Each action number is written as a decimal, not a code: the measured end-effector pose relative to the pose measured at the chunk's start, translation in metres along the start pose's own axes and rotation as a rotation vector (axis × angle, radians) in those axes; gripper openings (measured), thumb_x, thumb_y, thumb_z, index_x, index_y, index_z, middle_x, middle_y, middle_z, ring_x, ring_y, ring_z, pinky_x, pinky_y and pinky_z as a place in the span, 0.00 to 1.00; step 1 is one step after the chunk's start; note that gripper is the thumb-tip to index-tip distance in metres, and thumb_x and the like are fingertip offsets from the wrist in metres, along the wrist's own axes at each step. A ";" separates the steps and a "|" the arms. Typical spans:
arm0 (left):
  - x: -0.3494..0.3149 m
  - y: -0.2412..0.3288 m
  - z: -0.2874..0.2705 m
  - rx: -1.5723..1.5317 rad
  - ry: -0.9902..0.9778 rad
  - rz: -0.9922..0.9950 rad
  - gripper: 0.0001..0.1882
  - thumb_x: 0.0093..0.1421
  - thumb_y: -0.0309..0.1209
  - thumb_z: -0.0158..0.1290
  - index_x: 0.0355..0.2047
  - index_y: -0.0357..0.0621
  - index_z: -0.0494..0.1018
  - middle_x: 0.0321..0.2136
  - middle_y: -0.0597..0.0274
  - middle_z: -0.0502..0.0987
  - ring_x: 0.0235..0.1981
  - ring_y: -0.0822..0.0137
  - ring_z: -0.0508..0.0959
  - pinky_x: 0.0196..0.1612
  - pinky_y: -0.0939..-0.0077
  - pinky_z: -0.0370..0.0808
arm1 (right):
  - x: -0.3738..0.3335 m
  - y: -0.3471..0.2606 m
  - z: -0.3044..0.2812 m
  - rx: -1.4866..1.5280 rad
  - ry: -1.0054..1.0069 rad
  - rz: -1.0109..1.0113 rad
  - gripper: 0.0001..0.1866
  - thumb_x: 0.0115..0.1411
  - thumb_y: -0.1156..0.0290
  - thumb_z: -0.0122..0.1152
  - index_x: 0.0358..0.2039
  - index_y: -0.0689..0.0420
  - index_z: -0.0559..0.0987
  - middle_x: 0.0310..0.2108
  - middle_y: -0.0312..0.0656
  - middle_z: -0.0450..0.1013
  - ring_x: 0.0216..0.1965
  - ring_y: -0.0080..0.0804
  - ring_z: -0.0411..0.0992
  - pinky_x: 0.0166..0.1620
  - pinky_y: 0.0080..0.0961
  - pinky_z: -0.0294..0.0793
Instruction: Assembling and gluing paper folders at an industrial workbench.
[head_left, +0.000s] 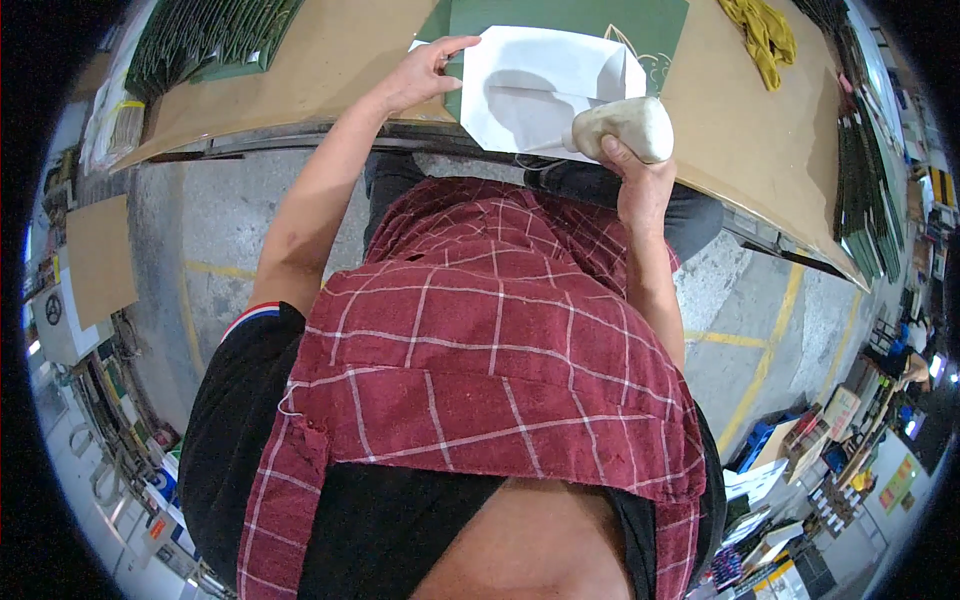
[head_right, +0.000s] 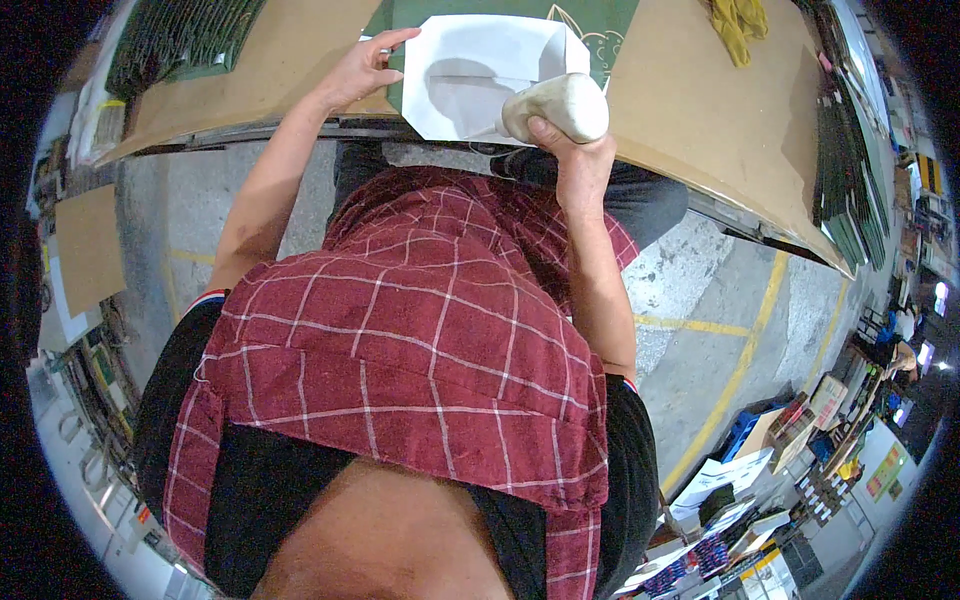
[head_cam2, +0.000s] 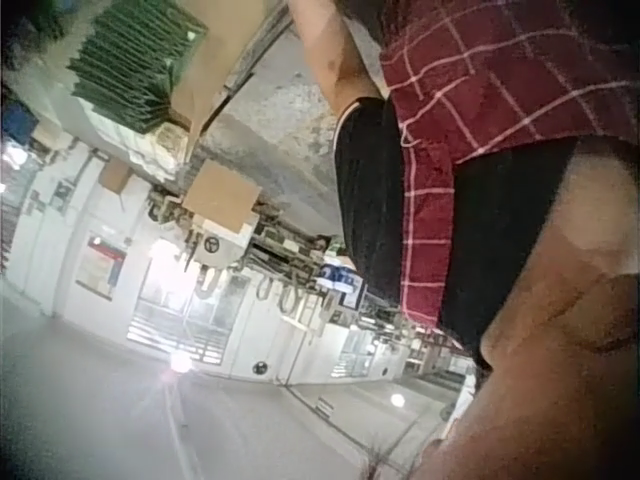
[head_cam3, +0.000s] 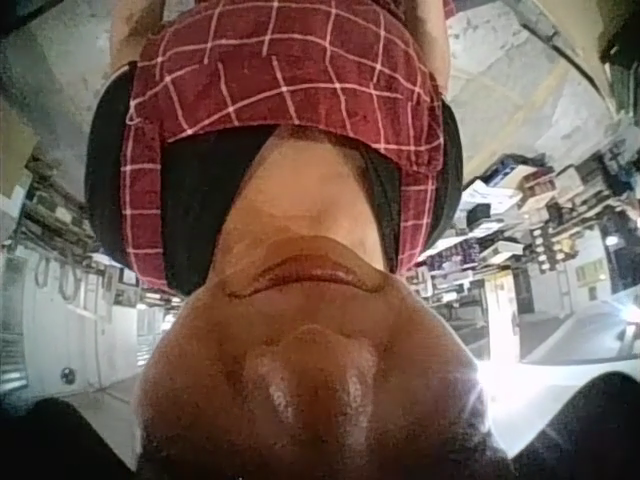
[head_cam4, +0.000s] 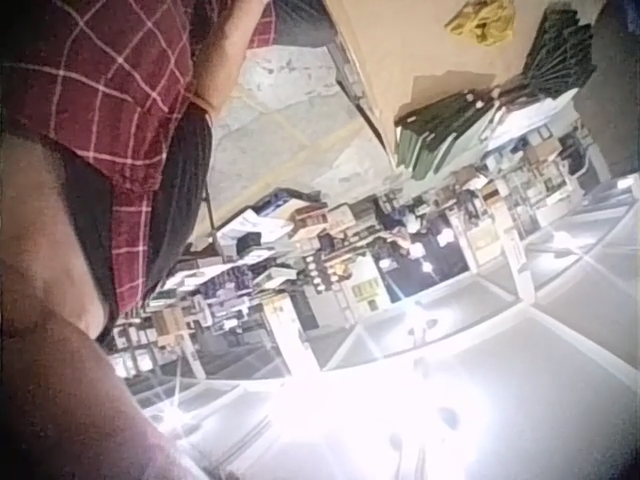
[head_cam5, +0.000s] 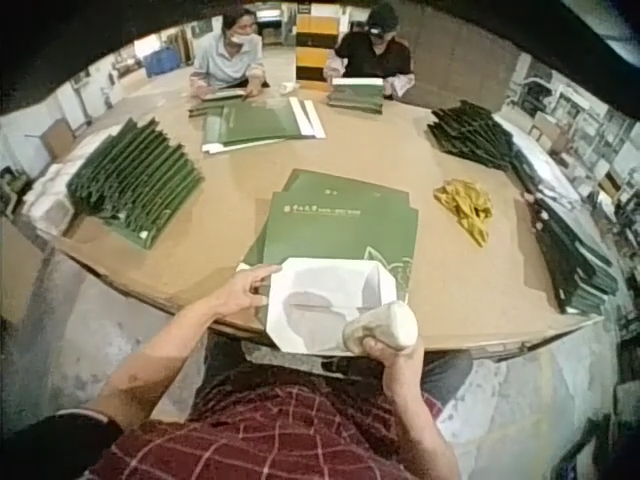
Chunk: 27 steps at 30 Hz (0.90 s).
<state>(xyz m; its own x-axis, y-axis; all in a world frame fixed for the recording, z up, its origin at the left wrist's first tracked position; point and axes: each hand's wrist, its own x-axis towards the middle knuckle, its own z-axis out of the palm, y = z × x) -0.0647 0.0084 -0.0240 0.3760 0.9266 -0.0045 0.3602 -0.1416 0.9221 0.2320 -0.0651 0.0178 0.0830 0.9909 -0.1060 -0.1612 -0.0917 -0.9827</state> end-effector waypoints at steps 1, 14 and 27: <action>0.000 0.000 0.000 -0.033 -0.002 -0.011 0.35 0.45 0.17 0.49 0.56 0.51 0.59 0.49 0.64 0.65 0.36 0.74 0.67 0.42 0.81 0.67 | 0.000 0.000 -0.003 0.001 0.006 -0.001 0.19 0.41 0.75 0.68 0.35 0.64 0.75 0.31 0.39 0.73 0.32 0.25 0.70 0.36 0.20 0.70; -0.002 0.001 -0.004 -0.111 -0.051 -0.092 0.35 0.45 0.20 0.50 0.56 0.54 0.59 0.51 0.67 0.61 0.44 0.72 0.63 0.47 0.81 0.63 | -0.008 -0.006 -0.029 0.052 0.148 -0.046 0.19 0.42 0.78 0.67 0.36 0.65 0.73 0.30 0.40 0.72 0.31 0.26 0.70 0.31 0.20 0.72; 0.000 0.006 -0.003 -0.162 -0.035 -0.161 0.34 0.45 0.17 0.48 0.55 0.50 0.59 0.50 0.61 0.63 0.42 0.72 0.68 0.46 0.80 0.65 | -0.015 -0.008 -0.061 -0.102 0.309 -0.141 0.19 0.43 0.81 0.64 0.38 0.66 0.73 0.34 0.43 0.72 0.32 0.29 0.72 0.30 0.21 0.74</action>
<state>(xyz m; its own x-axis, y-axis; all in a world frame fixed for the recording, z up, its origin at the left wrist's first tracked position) -0.0654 0.0082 -0.0172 0.3549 0.9199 -0.1671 0.2770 0.0672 0.9585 0.2925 -0.0848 0.0181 0.3932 0.9194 0.0066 -0.0290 0.0195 -0.9994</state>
